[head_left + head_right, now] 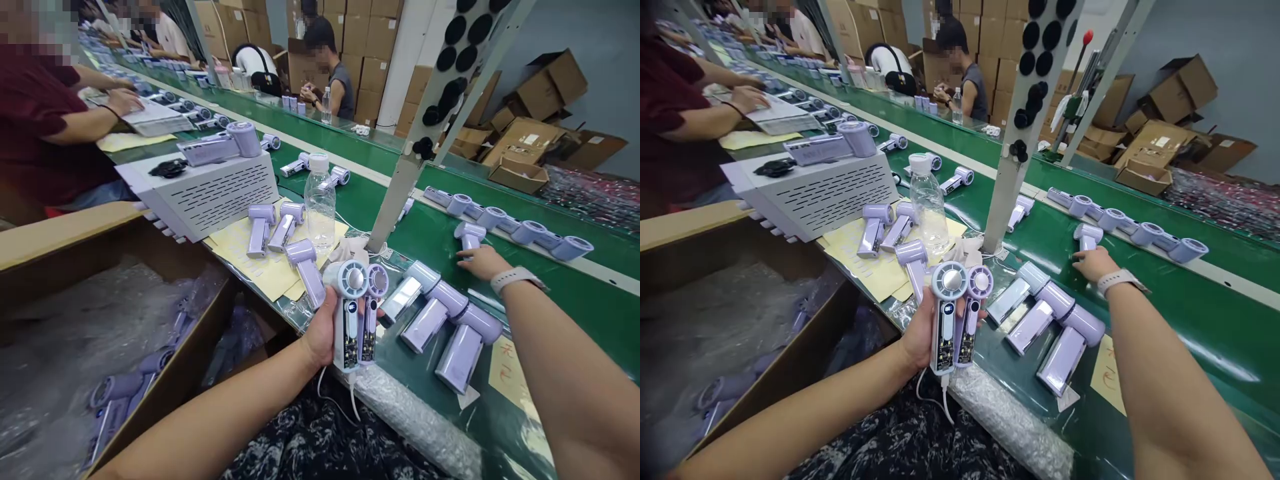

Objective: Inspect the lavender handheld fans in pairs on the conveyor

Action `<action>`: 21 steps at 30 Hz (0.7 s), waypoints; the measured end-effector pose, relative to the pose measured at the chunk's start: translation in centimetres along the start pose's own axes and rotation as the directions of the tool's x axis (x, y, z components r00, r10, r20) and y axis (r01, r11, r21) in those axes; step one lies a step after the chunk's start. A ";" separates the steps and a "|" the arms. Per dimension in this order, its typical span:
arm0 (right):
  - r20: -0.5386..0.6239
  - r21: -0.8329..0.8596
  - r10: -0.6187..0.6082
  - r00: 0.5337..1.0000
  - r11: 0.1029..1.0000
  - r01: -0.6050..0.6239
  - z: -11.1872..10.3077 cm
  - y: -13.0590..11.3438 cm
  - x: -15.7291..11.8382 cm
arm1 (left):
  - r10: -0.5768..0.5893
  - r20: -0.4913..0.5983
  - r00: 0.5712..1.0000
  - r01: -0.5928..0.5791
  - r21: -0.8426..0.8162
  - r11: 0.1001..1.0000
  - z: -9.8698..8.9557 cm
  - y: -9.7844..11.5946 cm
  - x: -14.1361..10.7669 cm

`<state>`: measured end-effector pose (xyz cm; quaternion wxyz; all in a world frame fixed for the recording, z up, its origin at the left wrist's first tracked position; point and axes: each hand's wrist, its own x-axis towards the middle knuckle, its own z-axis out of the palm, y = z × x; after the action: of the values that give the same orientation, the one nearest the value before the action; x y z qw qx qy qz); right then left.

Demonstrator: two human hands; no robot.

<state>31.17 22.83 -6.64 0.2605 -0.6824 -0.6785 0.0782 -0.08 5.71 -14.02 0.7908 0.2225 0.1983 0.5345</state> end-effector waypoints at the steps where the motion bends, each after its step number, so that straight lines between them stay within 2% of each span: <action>1: 0.040 -0.032 0.052 0.998 0.998 -0.051 -1.2 0.8 -0.7 | -0.012 0.000 1.000 0.012 -0.005 1.000 0.0 0.1 0.0; 4: 0.101 -0.136 0.213 0.972 0.970 -0.199 -5.3 3.6 -5.8 | -0.027 0.004 1.000 0.027 -0.044 0.999 -0.1 0.3 0.1; 7: 0.055 -0.219 0.308 0.950 0.932 -0.290 -7.5 6.0 -14.3 | -0.034 -0.004 0.999 0.034 -0.085 0.996 -0.3 0.4 0.3; 8: 0.028 -0.238 0.321 0.947 0.922 -0.305 -7.4 6.3 -17.3 | -0.034 -0.010 0.999 0.033 -0.094 0.995 -0.3 0.4 0.4; 10: -0.051 -0.233 0.210 0.976 0.948 -0.216 -6.0 6.1 -22.6 | -0.021 -0.029 0.999 0.018 -0.099 0.995 -0.2 0.4 0.5; 12: -0.025 -0.234 0.140 0.990 0.962 -0.142 -3.6 4.7 -26.2 | 0.017 -0.049 0.999 -0.022 -0.089 0.996 0.2 0.2 0.6; 14: -0.005 -0.220 0.161 0.987 0.963 -0.158 -1.0 2.7 -27.7 | 0.065 -0.059 0.996 -0.069 -0.058 0.996 0.7 0.1 0.5; 17: -0.038 -0.180 0.144 0.989 0.972 -0.149 1.7 0.1 -26.7 | 0.098 -0.058 0.994 -0.099 -0.023 0.995 1.1 0.1 -0.1; 19: -0.038 -0.154 0.074 0.997 0.985 -0.079 2.2 -0.9 -25.2 | 0.094 -0.047 0.994 -0.095 -0.016 0.995 1.2 0.4 -0.9; 21: 0.007 -0.131 0.001 1.000 0.991 0.000 1.8 -2.0 -24.0 | 0.089 -0.005 0.996 -0.089 0.006 0.996 1.4 1.0 -1.8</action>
<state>26.92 0.01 -13.19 0.2130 -0.6980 -0.6828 0.0360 -0.65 4.13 -12.16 0.7650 0.2320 0.1919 0.5693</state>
